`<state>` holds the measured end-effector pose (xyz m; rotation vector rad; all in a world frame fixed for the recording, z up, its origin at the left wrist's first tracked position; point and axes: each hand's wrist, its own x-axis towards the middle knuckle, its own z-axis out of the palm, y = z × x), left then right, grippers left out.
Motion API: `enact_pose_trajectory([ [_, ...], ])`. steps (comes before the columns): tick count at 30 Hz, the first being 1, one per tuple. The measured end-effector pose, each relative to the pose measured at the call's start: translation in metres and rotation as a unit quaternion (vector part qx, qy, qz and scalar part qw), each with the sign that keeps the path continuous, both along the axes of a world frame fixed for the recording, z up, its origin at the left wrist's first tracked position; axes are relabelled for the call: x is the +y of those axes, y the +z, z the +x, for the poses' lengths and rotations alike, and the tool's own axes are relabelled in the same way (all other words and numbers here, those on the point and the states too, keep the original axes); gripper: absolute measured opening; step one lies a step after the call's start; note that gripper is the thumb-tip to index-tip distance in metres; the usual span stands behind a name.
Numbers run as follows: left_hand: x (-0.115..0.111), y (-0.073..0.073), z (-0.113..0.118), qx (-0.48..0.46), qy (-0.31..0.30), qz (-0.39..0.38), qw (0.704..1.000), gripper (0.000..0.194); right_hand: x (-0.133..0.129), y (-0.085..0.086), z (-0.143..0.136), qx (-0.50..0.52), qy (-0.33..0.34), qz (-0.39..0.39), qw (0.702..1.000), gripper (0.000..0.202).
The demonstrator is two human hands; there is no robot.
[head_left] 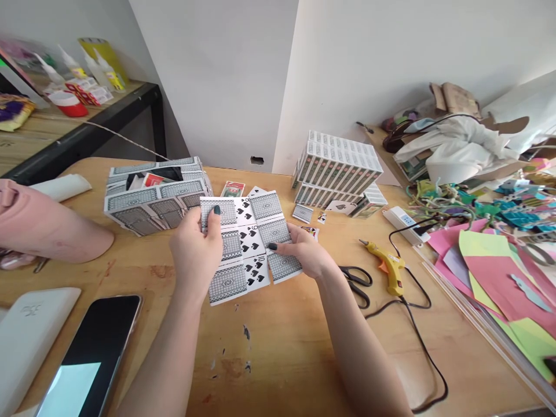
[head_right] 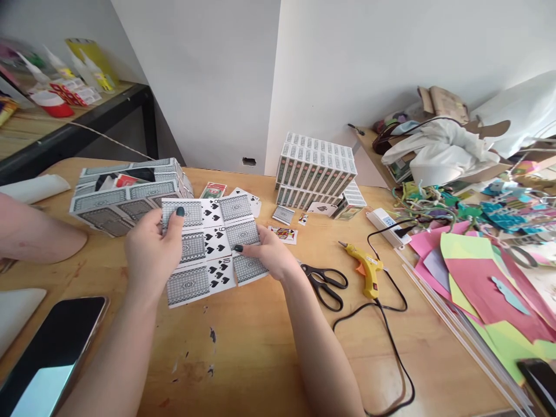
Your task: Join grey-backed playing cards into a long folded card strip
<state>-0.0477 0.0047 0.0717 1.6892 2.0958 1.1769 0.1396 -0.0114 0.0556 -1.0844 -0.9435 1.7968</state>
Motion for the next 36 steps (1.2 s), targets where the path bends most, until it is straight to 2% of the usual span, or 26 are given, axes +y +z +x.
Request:
enact_pose_trajectory([
  [7, 0.001, 0.001, -0.002, -0.012, -0.003, -0.030, 0.999, 0.021, -0.001, 0.002, 0.000, 0.001, 0.003, 0.022, 1.000, 0.043],
  [13, 0.002, 0.000, -0.003, -0.032, -0.006, -0.032, 0.999, 0.024, -0.002, 0.008, 0.000, -0.059, 0.001, 0.068, 0.996, 0.052],
  [15, 0.002, -0.001, -0.002, -0.082, -0.008, -0.031, 0.996, 0.024, -0.002, 0.008, -0.001, -0.059, -0.007, 0.080, 0.995, 0.054],
  [17, 0.002, -0.002, 0.000, -0.171, -0.029, -0.030, 0.984, 0.025, -0.001, 0.007, -0.001, -0.046, -0.017, 0.085, 0.995, 0.052],
  [20, 0.000, -0.002, 0.003, -0.312, -0.117, -0.057, 0.941, 0.030, -0.001, 0.005, 0.000, -0.030, -0.037, 0.093, 0.994, 0.049],
  [22, -0.002, 0.000, 0.004, -0.358, -0.173, -0.081, 0.914, 0.034, -0.001, 0.006, 0.001, -0.028, -0.045, 0.099, 0.994, 0.048],
  [24, -0.003, 0.002, 0.004, -0.358, -0.188, -0.072, 0.912, 0.037, -0.002, 0.008, 0.002, -0.019, -0.041, 0.104, 0.994, 0.049],
  [30, -0.005, 0.006, 0.005, -0.269, -0.166, 0.002, 0.949, 0.035, -0.005, 0.011, 0.002, -0.001, -0.015, 0.112, 0.994, 0.047],
  [36, -0.004, 0.002, 0.004, -0.273, -0.176, 0.014, 0.946, 0.034, -0.004, 0.009, 0.000, -0.002, -0.018, 0.108, 0.994, 0.046],
])
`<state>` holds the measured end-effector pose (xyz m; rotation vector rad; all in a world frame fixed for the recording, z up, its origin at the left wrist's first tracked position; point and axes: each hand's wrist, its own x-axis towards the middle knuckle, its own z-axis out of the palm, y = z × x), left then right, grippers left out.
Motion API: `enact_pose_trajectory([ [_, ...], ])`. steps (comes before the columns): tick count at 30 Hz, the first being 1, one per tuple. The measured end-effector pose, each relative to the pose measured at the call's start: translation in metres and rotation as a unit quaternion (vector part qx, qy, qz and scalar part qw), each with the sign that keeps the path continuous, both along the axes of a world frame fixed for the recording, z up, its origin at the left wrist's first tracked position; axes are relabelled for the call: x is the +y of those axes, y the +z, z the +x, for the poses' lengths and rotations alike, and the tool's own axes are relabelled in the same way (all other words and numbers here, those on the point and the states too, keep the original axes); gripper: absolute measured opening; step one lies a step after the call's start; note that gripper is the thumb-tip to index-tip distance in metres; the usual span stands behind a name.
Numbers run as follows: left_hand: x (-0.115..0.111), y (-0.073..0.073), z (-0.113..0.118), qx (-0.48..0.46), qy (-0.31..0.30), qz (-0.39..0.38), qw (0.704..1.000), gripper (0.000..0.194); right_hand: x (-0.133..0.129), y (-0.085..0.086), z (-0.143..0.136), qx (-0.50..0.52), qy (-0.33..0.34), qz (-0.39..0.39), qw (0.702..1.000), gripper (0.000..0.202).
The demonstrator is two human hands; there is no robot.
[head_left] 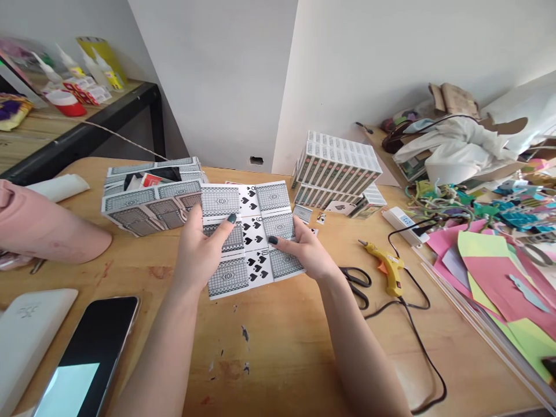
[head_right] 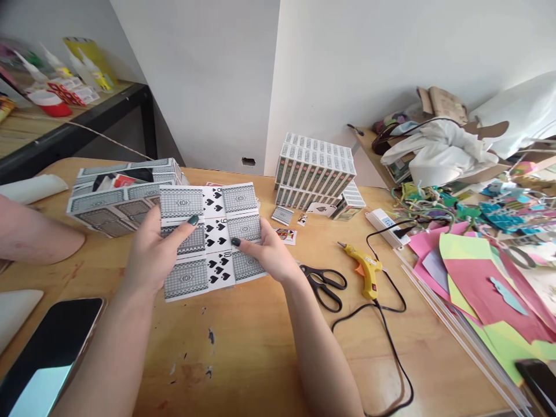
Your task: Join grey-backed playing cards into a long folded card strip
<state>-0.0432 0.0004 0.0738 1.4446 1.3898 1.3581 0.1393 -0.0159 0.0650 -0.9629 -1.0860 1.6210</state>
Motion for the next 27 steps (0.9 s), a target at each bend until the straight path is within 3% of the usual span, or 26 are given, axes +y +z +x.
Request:
enact_pose_trajectory([
  [11, -0.001, 0.001, 0.005, -0.011, 0.011, -0.008, 1.000, 0.031, 0.000, 0.003, -0.004, -0.023, -0.017, -0.013, 0.999, 0.047],
  [17, 0.004, -0.004, -0.001, 0.047, 0.075, -0.029, 0.996, 0.034, 0.000, 0.003, 0.000, -0.106, -0.023, 0.023, 0.994, 0.036],
  [19, 0.004, -0.006, -0.001, 0.063, 0.074, -0.035, 0.995, 0.035, 0.001, 0.002, 0.003, -0.156, -0.051, 0.041, 0.986, 0.039],
  [23, 0.001, -0.005, 0.006, 0.082, 0.047, -0.027, 0.995, 0.031, 0.004, -0.001, 0.003, -0.226, -0.170, 0.101, 0.954, 0.038],
  [27, -0.002, -0.002, 0.011, 0.117, 0.051, -0.027, 0.992, 0.029, 0.003, -0.003, 0.000, -0.246, -0.179, 0.128, 0.944, 0.031],
])
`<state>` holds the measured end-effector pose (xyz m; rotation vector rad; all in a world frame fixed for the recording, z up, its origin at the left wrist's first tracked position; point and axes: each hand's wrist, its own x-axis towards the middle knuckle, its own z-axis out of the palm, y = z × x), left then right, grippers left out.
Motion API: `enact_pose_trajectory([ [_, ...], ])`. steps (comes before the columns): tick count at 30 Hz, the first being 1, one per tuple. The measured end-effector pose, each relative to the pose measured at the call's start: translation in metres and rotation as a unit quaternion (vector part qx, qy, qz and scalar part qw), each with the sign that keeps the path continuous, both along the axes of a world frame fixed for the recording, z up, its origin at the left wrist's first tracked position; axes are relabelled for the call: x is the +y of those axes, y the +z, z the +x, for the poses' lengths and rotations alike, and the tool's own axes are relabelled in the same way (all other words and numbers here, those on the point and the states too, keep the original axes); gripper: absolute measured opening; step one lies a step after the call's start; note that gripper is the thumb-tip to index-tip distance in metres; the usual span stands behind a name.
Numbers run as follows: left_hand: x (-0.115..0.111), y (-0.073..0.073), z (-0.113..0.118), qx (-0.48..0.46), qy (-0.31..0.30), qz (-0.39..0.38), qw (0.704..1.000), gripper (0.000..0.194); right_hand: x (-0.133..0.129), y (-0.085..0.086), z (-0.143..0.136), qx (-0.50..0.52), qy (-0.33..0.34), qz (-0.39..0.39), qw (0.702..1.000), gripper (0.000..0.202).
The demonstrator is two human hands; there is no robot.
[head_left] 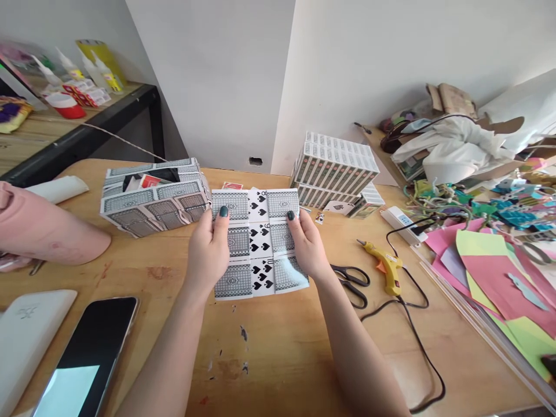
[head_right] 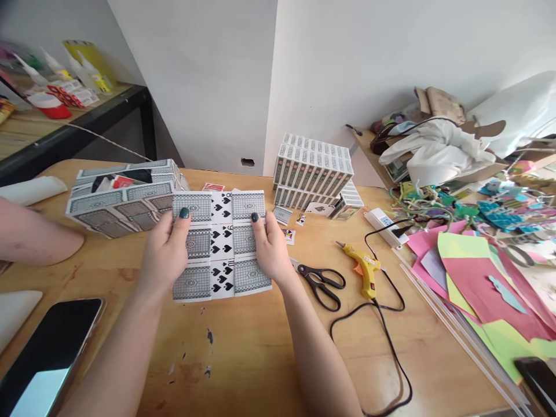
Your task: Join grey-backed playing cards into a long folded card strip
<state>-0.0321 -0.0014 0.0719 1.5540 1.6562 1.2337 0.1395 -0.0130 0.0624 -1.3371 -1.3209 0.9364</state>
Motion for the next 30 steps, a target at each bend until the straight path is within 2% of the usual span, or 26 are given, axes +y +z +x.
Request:
enact_pose_trajectory([
  [8, 0.0002, -0.0009, 0.0007, 0.093, 0.044, 0.008, 0.995, 0.029, -0.0016, 0.0008, -0.0022, -0.045, -0.010, -0.003, 0.999, 0.027],
  [12, 0.0002, -0.0015, 0.0000, 0.132, 0.048, 0.022, 0.990, 0.025, -0.0010, 0.0007, -0.0035, -0.025, 0.004, -0.003, 1.000, 0.027],
  [25, -0.0021, 0.0006, 0.0016, 0.163, 0.048, 0.036, 0.985, 0.021, -0.0012, 0.0008, -0.0019, -0.009, 0.046, -0.009, 0.999, 0.024],
  [30, -0.0014, -0.0001, 0.0016, 0.168, 0.054, 0.042, 0.983, 0.021, -0.0011, 0.0002, -0.0051, -0.001, 0.033, 0.001, 0.999, 0.026],
])
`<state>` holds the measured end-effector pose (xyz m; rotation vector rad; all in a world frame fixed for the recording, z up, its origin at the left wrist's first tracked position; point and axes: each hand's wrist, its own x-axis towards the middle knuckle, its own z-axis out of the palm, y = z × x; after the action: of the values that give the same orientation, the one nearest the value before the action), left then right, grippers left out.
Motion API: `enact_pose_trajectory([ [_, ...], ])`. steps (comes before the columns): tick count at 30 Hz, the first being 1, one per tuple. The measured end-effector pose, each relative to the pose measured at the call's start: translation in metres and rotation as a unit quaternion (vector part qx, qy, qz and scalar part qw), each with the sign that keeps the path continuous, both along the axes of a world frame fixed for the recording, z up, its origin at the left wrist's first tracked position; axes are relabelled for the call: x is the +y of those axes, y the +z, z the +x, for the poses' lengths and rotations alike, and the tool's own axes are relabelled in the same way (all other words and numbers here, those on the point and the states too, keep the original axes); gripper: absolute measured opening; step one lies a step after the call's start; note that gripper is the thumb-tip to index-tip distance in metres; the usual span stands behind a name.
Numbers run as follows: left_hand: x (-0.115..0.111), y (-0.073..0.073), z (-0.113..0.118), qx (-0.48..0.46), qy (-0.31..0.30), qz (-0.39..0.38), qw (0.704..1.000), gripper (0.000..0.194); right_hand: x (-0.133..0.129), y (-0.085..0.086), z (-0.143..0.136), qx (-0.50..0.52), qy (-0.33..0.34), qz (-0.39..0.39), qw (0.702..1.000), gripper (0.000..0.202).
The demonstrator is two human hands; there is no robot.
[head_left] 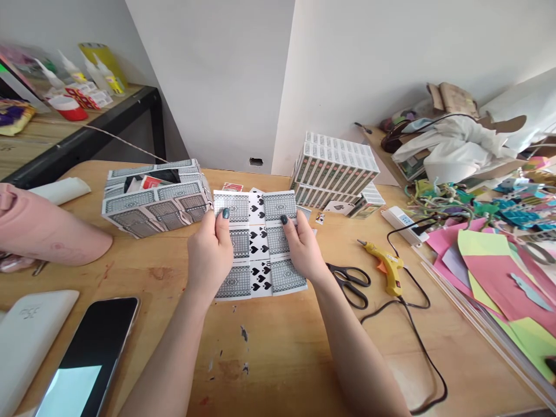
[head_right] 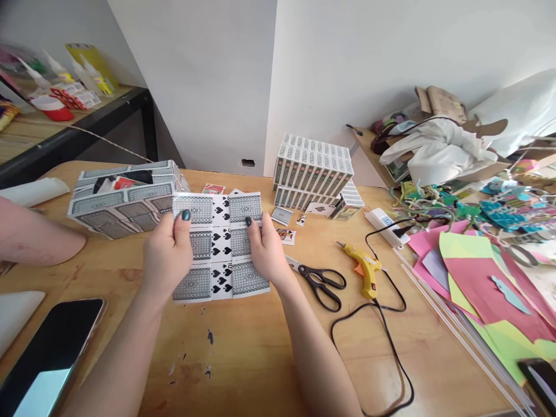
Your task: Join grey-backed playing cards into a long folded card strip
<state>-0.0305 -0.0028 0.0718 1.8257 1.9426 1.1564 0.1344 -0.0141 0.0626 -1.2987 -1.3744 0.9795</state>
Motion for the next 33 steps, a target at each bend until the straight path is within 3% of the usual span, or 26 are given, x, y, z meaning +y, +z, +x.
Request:
enact_pose_trajectory([
  [18, -0.0007, 0.0012, 0.0012, -0.004, 0.007, -0.012, 1.000, 0.020, -0.0013, -0.0039, -0.0094, -0.034, -0.049, 0.039, 0.997, 0.020],
  [33, -0.0018, 0.0048, 0.0031, -0.004, -0.004, -0.050, 0.999, 0.022, -0.0012, -0.0031, -0.0095, 0.027, 0.003, 0.003, 1.000, 0.018],
])
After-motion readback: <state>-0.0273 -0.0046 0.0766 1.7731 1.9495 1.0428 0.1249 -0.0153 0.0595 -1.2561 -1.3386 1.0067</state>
